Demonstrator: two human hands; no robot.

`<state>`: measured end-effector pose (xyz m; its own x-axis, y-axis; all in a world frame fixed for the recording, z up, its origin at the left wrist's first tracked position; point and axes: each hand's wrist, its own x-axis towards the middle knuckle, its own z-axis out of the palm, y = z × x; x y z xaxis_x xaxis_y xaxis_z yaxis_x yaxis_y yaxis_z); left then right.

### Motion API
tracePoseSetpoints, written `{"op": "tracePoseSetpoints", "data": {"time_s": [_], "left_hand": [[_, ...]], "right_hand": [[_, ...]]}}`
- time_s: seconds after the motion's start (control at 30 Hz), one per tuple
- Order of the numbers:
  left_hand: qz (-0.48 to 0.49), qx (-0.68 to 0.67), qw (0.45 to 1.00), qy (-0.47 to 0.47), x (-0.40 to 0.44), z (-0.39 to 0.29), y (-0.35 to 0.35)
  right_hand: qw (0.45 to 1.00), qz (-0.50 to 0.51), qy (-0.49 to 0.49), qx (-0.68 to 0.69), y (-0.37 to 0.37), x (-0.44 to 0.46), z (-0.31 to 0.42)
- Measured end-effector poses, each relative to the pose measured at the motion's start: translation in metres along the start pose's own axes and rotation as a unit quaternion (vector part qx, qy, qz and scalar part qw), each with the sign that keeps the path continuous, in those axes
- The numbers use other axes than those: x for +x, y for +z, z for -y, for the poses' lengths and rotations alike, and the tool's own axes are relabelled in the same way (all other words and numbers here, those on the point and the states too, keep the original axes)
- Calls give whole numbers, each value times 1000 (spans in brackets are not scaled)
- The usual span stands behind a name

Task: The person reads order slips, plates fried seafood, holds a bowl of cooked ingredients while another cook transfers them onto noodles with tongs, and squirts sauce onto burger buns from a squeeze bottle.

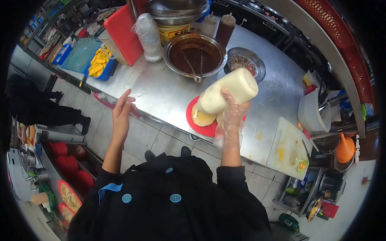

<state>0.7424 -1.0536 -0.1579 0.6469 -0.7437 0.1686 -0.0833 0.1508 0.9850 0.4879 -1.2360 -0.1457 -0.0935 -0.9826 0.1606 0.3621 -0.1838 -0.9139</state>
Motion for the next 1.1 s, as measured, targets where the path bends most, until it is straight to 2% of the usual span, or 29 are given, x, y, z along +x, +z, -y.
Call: {"op": "tracePoseSetpoints", "data": {"time_s": [0.1,0.17,0.23,0.33,0.4,0.53,0.63,0.77,0.87,0.97,1.1], "left_hand": [[6,-14,1000,-24,-3,-9,10],[1,-7,1000,-31,-6,-3,7],[-5,-3,999,-33,-3,1,5],[16,-13,996,-86,-6,0,8],[42,-10,996,-80,-2,-10,23],[47,36,997,-56,0,-12,31],[39,31,996,-74,-4,-4,34],[76,40,994,-66,-3,-7,50],[80,45,994,-52,-1,-9,51],[75,71,993,-64,0,-5,50],[101,53,992,-62,-2,-4,69]], "right_hand": [[999,1,-46,-15,2,14,2],[998,54,-22,33,-14,3,0],[999,20,-25,0,-21,-11,7],[999,2,-30,-17,-16,-2,11],[998,-31,-45,-21,-13,14,14],[999,-6,-51,-4,-29,14,7],[997,-1,-81,-3,-35,4,9],[998,-14,-60,-15,-41,33,3],[995,-24,-94,-19,-42,27,6],[997,-69,5,-14,-46,13,17],[997,-59,-53,10,-57,35,-1]]}}
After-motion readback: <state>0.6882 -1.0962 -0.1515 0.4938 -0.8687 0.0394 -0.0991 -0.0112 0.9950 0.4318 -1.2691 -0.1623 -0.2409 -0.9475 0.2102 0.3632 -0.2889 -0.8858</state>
